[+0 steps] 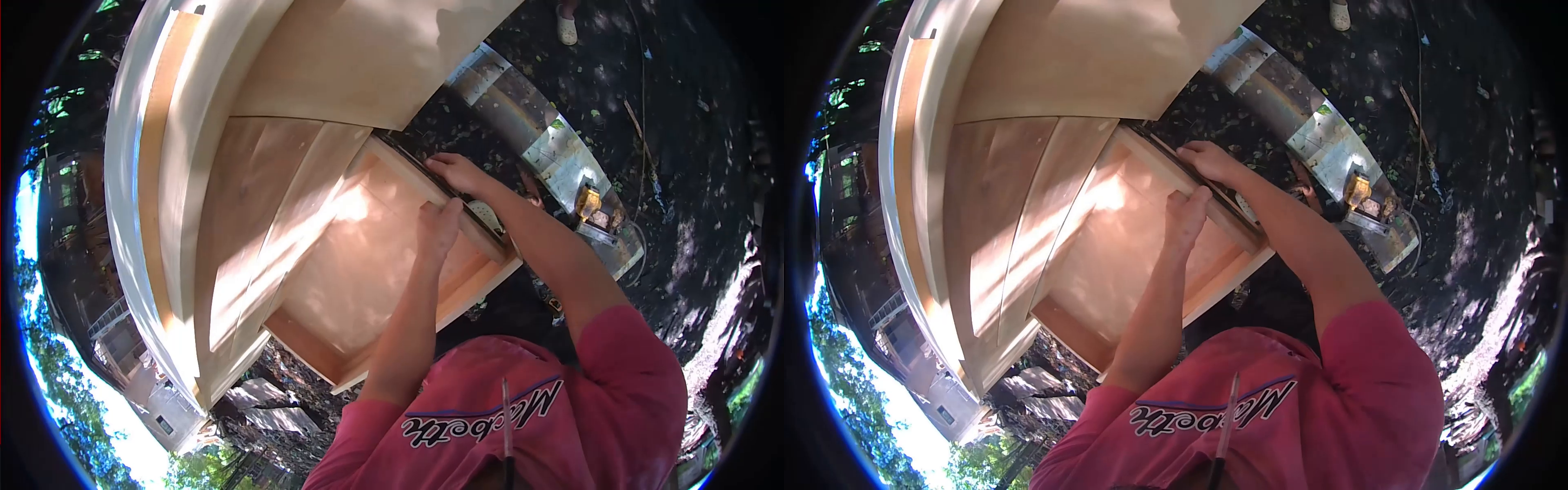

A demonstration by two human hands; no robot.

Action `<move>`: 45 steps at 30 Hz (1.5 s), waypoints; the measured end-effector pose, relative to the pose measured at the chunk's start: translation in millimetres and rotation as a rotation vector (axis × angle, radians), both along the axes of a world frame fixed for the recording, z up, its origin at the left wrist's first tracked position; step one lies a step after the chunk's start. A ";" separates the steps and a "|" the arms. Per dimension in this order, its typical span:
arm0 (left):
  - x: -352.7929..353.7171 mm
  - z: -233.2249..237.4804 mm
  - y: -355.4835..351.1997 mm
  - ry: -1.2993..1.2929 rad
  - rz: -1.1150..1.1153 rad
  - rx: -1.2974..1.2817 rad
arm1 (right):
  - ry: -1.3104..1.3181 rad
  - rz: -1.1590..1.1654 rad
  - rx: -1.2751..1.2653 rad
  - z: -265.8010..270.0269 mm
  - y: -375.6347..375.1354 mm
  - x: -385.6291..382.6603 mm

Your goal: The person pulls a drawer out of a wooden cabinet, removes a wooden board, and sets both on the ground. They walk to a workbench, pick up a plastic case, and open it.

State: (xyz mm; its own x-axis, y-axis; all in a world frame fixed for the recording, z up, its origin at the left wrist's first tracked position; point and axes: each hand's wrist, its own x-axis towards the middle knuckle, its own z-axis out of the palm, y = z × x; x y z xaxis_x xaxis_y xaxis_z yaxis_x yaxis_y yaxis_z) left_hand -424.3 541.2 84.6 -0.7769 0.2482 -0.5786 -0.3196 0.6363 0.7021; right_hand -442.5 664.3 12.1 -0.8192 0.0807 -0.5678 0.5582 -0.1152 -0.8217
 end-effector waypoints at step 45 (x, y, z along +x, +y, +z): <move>32.2 54.6 -554.9 0.009 0.985 -0.105 | -0.196 0.030 0.491 0.5 -6.1 90.8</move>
State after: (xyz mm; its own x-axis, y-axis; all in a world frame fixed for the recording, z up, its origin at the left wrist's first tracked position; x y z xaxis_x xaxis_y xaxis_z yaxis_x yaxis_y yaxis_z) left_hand -392.2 -13.7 139.2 -0.6129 -0.5633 -0.5541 -0.7346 0.1480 0.6621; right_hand -351.7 658.2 12.6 -0.7074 0.3541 -0.6117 0.7039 0.2756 -0.6546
